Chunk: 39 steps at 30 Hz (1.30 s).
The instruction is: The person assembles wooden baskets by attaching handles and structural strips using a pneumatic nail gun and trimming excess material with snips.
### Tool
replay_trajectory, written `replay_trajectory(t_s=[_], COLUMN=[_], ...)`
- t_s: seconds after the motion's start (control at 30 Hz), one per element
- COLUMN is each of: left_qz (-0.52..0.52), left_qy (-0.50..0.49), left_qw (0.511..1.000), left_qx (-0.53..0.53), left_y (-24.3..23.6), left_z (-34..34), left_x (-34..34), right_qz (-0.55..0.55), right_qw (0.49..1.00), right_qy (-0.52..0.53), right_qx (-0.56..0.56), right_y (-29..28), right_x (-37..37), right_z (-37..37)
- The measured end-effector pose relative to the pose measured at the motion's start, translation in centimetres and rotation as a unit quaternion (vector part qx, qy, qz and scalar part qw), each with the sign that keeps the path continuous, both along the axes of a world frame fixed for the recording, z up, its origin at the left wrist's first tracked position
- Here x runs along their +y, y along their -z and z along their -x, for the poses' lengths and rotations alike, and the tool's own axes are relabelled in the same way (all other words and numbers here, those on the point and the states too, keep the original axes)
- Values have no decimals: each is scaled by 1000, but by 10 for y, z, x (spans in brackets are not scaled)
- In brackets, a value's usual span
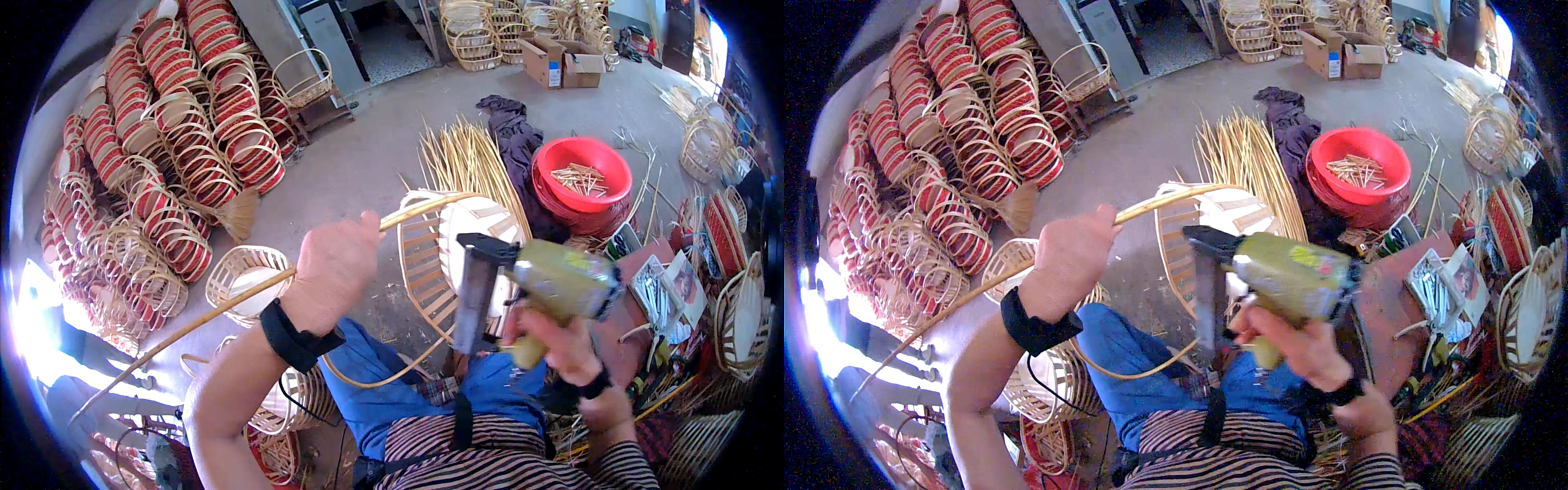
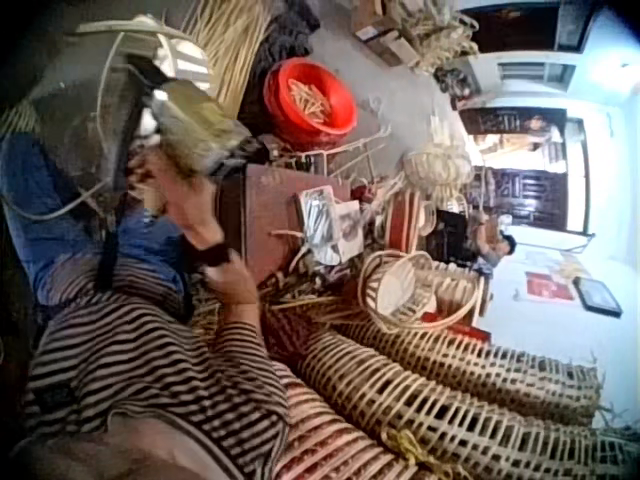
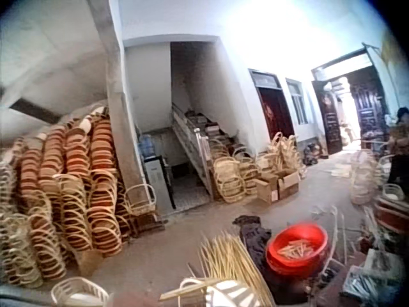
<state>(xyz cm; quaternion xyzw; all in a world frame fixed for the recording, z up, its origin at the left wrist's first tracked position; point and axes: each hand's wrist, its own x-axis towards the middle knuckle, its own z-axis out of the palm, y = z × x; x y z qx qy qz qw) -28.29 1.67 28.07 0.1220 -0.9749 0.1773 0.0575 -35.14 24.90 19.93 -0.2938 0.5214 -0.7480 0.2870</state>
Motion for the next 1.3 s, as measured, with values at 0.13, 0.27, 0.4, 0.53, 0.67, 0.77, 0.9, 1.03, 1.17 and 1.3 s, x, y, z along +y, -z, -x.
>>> replay_trajectory(t_s=[0.13,0.27,0.4,0.53,0.67,0.77,0.9,1.03,1.17,1.3], left_qz=[-10,-2,3,18,-2,-3,-2,34,-4,-54], left_qy=[14,-4,-9,1,17,-2,-23,12,-63,2], left_qw=[1000,1000,1000,1000,1000,1000,999,998,997,998], left_qx=[23,6,-6,-3,14,-6,-22,-42,-40,11], left_y=[-1,2,-1,-2,-2,-6,-9,-13,-35,-53], left_z=[-2,-4,-3,-2,-1,-3,-6,9,8,1], left_x=[5,6,8,8,7,8,6,2,-14,-38], right_qz=[46,70,89,66,79,86,104,87,70,-31], right_qw=[998,995,993,996,994,994,991,995,995,990], right_qy=[-32,-63,-59,-42,-65,-56,-26,-8,21,83], right_qx=[-28,-37,-50,-36,-34,-36,-83,-53,-65,-108], right_y=[12,27,29,25,29,25,15,5,-10,23], right_x=[-42,-60,-65,-64,-64,-66,-73,-55,-19,46], right_z=[-16,-19,-20,-19,-15,-18,-25,-7,22,68])
